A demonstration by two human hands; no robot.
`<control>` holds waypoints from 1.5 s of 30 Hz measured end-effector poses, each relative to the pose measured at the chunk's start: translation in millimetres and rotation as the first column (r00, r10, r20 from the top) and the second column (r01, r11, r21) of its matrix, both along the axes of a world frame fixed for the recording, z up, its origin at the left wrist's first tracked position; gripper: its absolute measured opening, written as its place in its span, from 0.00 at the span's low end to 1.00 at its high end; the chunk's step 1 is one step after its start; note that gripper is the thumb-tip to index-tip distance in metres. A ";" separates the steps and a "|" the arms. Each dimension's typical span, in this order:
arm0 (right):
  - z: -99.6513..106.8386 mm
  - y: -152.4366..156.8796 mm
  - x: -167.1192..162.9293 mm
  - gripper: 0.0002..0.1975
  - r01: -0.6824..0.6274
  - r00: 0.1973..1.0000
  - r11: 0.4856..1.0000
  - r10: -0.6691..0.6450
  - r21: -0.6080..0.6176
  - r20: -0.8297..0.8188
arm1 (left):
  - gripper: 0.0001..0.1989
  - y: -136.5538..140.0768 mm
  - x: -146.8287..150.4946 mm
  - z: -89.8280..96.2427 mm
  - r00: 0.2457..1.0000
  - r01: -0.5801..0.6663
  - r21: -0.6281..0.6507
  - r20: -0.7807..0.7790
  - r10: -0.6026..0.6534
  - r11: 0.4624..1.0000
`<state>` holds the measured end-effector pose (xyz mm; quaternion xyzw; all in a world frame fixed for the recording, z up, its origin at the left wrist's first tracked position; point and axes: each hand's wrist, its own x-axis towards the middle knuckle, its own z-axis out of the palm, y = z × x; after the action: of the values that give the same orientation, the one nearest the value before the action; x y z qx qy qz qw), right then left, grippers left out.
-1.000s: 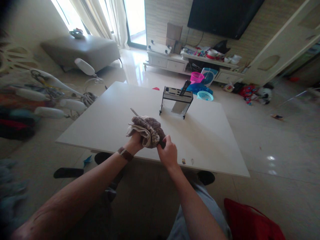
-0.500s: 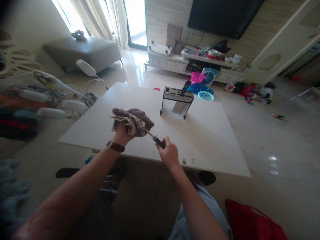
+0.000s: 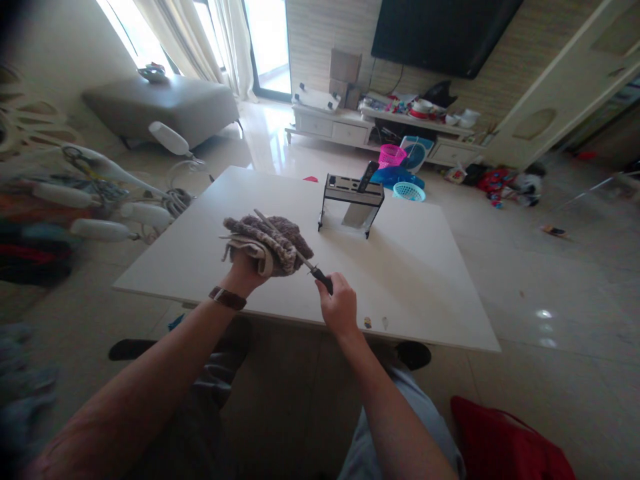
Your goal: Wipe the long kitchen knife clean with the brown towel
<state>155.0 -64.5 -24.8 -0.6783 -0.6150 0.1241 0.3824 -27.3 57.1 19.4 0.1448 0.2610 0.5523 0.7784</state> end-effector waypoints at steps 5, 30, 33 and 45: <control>-2.6 0.8 1.8 0.08 0.005 0.997 1.000 -0.006 0.020 0.071 | 0.12 -23.4 33.1 -17.2 0.983 0.179 0.020 0.042 -0.179 0.984; 1.7 -0.4 -5.8 0.07 -0.052 0.987 0.997 0.060 -0.056 0.150 | 0.11 -15.7 38.7 -20.0 0.998 0.060 0.025 0.016 -0.061 0.998; 2.2 -1.1 -4.7 0.07 -0.047 0.989 0.997 0.056 -0.067 0.138 | 0.12 -11.3 32.0 -15.3 0.999 0.041 0.005 0.012 -0.041 0.999; 5.1 -3.0 -1.5 0.06 -0.069 0.992 0.994 0.077 -0.082 0.103 | 0.15 12.1 -8.5 3.1 0.997 -0.074 0.009 0.004 0.074 0.997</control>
<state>153.5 -67.5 -19.7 -0.6756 -0.6535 0.1257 0.3174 -35.8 69.2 22.5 0.1375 0.2623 0.5822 0.7572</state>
